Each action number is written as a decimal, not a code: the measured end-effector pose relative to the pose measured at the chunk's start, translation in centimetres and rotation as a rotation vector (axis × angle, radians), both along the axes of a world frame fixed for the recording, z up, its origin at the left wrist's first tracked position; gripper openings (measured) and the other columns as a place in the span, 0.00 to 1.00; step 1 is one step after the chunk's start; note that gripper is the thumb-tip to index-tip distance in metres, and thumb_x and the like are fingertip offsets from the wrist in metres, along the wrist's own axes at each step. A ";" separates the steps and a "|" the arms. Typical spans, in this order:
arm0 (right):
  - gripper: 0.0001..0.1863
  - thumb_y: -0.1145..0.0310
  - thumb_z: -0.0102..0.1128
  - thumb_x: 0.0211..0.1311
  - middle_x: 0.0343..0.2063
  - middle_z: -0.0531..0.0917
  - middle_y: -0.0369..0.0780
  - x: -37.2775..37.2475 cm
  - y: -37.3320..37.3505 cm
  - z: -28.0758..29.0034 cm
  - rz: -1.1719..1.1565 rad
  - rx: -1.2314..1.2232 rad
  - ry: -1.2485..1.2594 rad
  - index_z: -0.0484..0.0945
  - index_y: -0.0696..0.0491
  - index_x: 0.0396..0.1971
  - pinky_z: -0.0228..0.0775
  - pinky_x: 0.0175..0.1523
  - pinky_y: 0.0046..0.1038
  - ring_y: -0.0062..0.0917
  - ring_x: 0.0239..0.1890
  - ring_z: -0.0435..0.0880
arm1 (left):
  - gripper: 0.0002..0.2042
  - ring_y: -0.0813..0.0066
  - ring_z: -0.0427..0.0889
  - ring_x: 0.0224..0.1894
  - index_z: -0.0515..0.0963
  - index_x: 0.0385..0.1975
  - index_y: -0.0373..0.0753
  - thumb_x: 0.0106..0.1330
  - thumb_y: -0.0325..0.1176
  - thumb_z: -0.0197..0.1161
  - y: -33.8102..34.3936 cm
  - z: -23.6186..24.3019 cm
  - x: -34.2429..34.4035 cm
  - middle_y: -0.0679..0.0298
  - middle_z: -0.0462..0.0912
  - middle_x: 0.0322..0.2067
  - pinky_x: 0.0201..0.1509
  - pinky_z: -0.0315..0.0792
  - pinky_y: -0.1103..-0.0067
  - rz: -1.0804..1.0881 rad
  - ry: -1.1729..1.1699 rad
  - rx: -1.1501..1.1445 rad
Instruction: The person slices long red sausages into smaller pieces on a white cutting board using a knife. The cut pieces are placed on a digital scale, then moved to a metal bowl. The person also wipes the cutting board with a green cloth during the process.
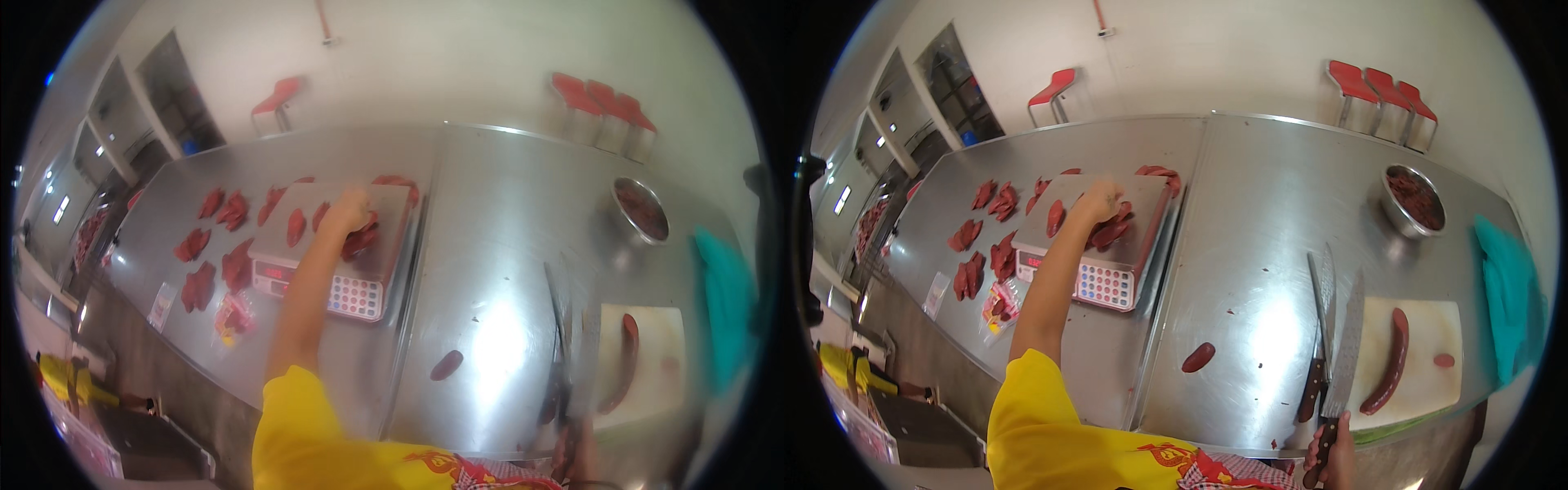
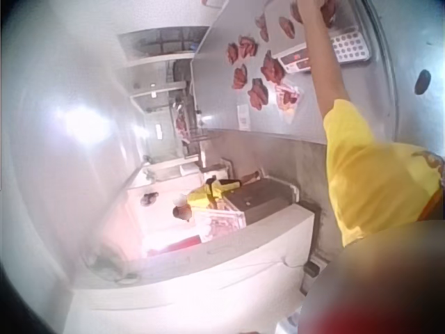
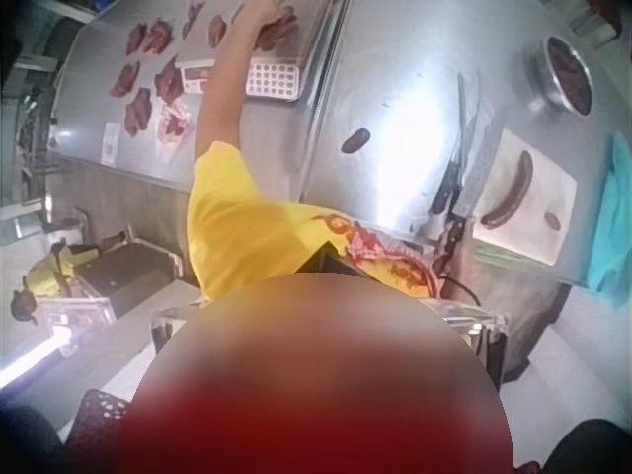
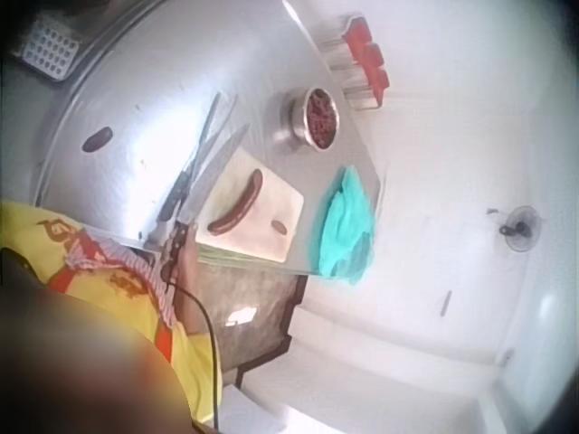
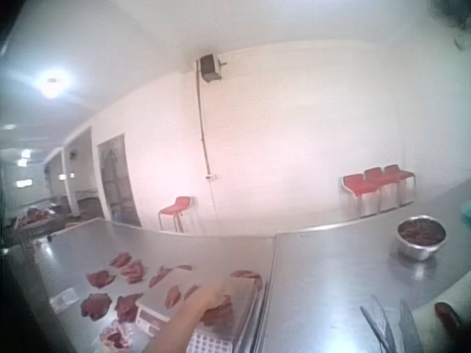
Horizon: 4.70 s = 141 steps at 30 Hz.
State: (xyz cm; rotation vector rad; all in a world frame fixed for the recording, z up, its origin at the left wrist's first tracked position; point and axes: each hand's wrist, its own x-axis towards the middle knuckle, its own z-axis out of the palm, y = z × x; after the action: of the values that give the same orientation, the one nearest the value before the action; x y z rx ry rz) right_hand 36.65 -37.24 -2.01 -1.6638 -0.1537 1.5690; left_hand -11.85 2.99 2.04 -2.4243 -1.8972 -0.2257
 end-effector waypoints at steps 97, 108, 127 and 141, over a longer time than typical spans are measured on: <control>0.34 0.39 0.34 0.69 0.30 0.83 0.51 52.6 5.6 -1.5 1.555 0.138 -0.905 0.79 0.57 0.37 0.73 0.46 0.42 0.45 0.37 0.83 | 0.11 0.66 0.75 0.35 0.78 0.29 0.42 0.46 0.26 0.71 -34.2 -12.0 68.4 0.64 0.78 0.30 0.45 0.65 0.71 -0.296 -0.540 0.327; 0.33 0.39 0.42 0.66 0.18 0.79 0.41 64.7 0.3 2.5 1.290 -0.028 -0.890 0.77 0.56 0.26 0.68 0.32 0.33 0.33 0.22 0.77 | 0.12 0.56 0.77 0.38 0.78 0.35 0.36 0.53 0.32 0.69 -30.9 -8.6 69.3 0.56 0.79 0.34 0.49 0.69 0.67 -0.036 -0.726 -0.167; 0.28 0.37 0.43 0.67 0.09 0.65 0.33 44.6 -0.4 -5.1 0.302 0.168 -0.494 0.68 0.48 0.23 0.54 0.12 0.25 0.22 0.08 0.62 | 0.14 0.76 0.77 0.32 0.71 0.42 0.36 0.61 0.34 0.65 -20.2 -5.4 59.2 0.62 0.78 0.29 0.38 0.72 0.79 -0.042 -1.294 -0.198; 0.32 0.34 0.44 0.63 0.07 0.65 0.34 14.1 1.5 -0.5 0.207 0.086 -0.293 0.71 0.50 0.19 0.54 0.11 0.25 0.22 0.07 0.64 | 0.13 0.63 0.83 0.39 0.75 0.43 0.33 0.58 0.29 0.63 -13.3 -3.9 -2.4 0.54 0.82 0.36 0.43 0.75 0.73 0.666 -0.818 0.870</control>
State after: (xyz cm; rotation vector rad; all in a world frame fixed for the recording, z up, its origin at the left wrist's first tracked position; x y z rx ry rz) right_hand 50.76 -35.73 -2.49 -1.8484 -0.5529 1.4348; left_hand -14.25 -10.32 -1.89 -1.1087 -2.0342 -1.7222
